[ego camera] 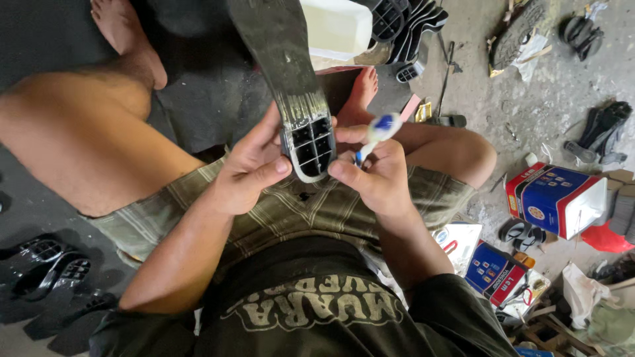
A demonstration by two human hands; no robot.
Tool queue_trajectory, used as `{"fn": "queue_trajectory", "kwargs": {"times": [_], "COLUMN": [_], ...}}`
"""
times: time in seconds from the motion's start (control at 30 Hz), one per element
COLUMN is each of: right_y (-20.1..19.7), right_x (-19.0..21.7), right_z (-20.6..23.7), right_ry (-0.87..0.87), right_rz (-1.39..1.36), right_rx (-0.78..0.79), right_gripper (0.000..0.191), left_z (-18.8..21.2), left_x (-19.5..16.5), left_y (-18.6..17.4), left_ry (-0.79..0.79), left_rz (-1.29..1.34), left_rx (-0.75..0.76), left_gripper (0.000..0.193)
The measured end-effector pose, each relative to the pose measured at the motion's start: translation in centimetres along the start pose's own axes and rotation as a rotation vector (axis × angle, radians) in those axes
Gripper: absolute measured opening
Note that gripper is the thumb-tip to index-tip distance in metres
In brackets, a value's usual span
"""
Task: The person sits on the floor and uses a toothbrush to apply white paint to the soles of black slip-on shoes. They repeatedly dip the brush into a container of paint and cover the textured surface of each shoe sole before placing it aside.
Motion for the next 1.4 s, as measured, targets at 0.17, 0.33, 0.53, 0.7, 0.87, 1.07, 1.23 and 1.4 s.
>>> {"fn": "queue_trajectory", "kwargs": {"times": [0.17, 0.33, 0.53, 0.7, 0.87, 1.07, 1.23, 1.4], "right_y": [0.7, 0.5, 1.0, 1.7, 2.4, 1.2, 2.2, 2.4], "right_x": [5.4, 6.4, 8.3, 8.2, 8.0, 7.6, 7.1, 8.0], "right_z": [0.1, 0.2, 0.6, 1.1, 1.0, 0.1, 0.6, 0.8], "right_ry": [-0.382, -0.367, -0.576, -0.53, -0.641, -0.634, -0.557, -0.616], "right_rz": [0.298, 0.802, 0.962, 0.862, 0.803, 0.764, 0.785, 0.806], "right_rx": [0.009, -0.028, -0.074, 0.005, 0.048, -0.09, -0.05, -0.08], "right_gripper": [0.032, 0.013, 0.018, 0.019, 0.018, 0.018, 0.016, 0.017], "left_z": [0.4, 1.4, 1.9, 2.2, 1.9, 1.4, 2.8, 2.8], "left_x": [-0.8, -0.4, 0.6, -2.8, -3.7, -6.5, -9.2, -8.0], "left_y": [-1.2, -2.6, -3.2, -3.3, -1.8, 0.4, 2.7, 0.9], "left_ry": [0.095, 0.107, 0.094, 0.31, 0.283, 0.443, 0.708, 0.83], "left_rz": [0.005, 0.1, 0.155, 0.091, -0.081, -0.493, -1.394, -0.876], "left_rx": [-0.076, -0.065, -0.11, -0.151, -0.175, -0.245, -0.443, -0.32], "left_gripper": [0.064, 0.044, 0.042, 0.062, 0.063, 0.053, 0.037, 0.037]}}
Point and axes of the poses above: each hand's wrist, its own z-axis away from the middle knuckle, its own y-axis out of the palm, x = y × z, the point moved 10 cm from there along -z, towards the middle knuckle, and after that the axes turned 4 degrees about -y, right-handed, at the moved point
